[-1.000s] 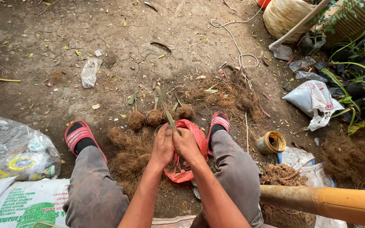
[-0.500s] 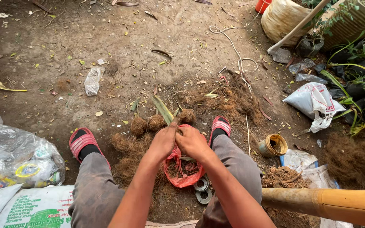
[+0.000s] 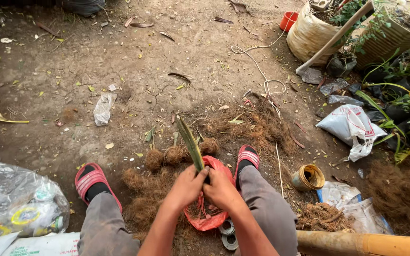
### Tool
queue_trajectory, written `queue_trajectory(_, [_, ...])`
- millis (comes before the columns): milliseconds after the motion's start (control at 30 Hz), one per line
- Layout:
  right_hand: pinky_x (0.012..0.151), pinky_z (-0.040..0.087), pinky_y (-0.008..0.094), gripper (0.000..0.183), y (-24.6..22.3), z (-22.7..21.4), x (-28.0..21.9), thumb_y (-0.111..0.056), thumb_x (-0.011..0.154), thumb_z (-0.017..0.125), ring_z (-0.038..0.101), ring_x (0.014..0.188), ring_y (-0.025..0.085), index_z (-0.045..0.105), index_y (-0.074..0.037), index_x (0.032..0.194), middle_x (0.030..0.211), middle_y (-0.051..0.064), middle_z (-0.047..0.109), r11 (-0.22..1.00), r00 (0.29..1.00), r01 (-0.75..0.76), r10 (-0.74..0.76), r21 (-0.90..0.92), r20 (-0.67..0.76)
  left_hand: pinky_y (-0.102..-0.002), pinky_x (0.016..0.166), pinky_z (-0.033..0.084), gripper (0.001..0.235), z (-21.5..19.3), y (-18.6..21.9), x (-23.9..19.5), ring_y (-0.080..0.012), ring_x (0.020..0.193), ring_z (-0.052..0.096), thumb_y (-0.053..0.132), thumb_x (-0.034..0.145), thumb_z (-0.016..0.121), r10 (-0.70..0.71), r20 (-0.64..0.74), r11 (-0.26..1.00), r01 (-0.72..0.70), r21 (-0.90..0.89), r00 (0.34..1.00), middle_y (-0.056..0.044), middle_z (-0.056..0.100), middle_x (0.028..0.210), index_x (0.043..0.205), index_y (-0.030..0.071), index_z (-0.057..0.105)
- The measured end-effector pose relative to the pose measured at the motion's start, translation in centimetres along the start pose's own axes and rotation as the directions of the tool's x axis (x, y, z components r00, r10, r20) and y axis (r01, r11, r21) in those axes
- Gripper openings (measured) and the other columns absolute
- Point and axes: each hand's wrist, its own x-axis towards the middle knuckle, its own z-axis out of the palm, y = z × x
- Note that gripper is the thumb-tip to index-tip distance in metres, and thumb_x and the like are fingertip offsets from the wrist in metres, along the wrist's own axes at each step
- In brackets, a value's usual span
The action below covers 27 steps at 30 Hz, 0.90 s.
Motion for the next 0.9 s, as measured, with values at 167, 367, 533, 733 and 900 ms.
queue_trajectory(167, [0.072,0.055,0.036,0.019,1.0,1.7,-0.5,-0.007,0.084,0.066,0.07,0.081,0.013,0.069,0.006,0.097,0.08,0.016,0.075,0.997,0.999,0.036,-0.035,0.068,-0.02,-0.045,0.1,0.048,0.044,0.1,0.1,-2.0,-0.041,0.117,0.062,0.038,0.101,0.049,0.087,-0.084,0.994,-0.081,0.072,0.993,-0.023,0.068,0.12,0.121,0.002,0.064])
queue_trajectory(367, [0.064,0.051,0.04,0.02,1.3,2.1,-0.5,-0.012,0.09,0.067,0.064,0.072,0.017,0.07,0.008,0.095,0.078,0.021,0.071,0.961,0.96,-0.276,0.276,-0.01,0.047,-0.044,0.104,0.045,0.047,-0.2,0.7,-2.3,-0.0384,0.121,0.061,0.04,0.101,0.049,0.05,-0.054,0.995,-0.045,0.087,0.997,-0.02,0.065,0.13,0.121,0.001,0.067])
queue_trajectory(533, [0.07,0.053,0.033,0.026,1.0,2.5,-1.1,-0.003,0.083,0.068,0.063,0.085,0.013,0.068,0.004,0.108,0.092,0.011,0.07,0.968,0.979,0.124,-0.083,0.22,-0.186,-0.043,0.098,0.051,0.047,-0.1,1.3,-2.5,-0.0355,0.114,0.068,0.042,0.098,0.051,-0.01,-0.084,1.0,0.009,-0.015,0.996,-0.018,0.07,0.121,0.125,0.005,0.065])
queue_trajectory(733, [0.072,0.054,0.031,0.028,1.1,2.4,-0.9,-0.002,0.081,0.068,0.063,0.084,0.011,0.066,0.002,0.108,0.09,0.005,0.069,0.983,0.964,0.156,-0.129,0.098,-0.233,-0.046,0.089,0.053,0.045,-0.3,1.7,-2.7,-0.0382,0.106,0.069,0.043,0.096,0.052,-0.034,-0.112,0.999,0.036,0.012,0.993,-0.019,0.073,0.108,0.122,0.009,0.066])
queue_trajectory(900, [0.067,0.054,0.029,0.025,0.6,2.6,-1.1,-0.008,0.085,0.067,0.059,0.079,0.006,0.068,0.001,0.109,0.084,0.003,0.073,0.98,0.99,0.01,0.017,0.197,-0.138,-0.046,0.09,0.053,0.047,0.0,1.5,-2.7,-0.04,0.104,0.07,0.047,0.101,0.047,-0.161,-0.074,0.987,0.159,-0.029,0.984,-0.024,0.073,0.104,0.122,0.009,0.066])
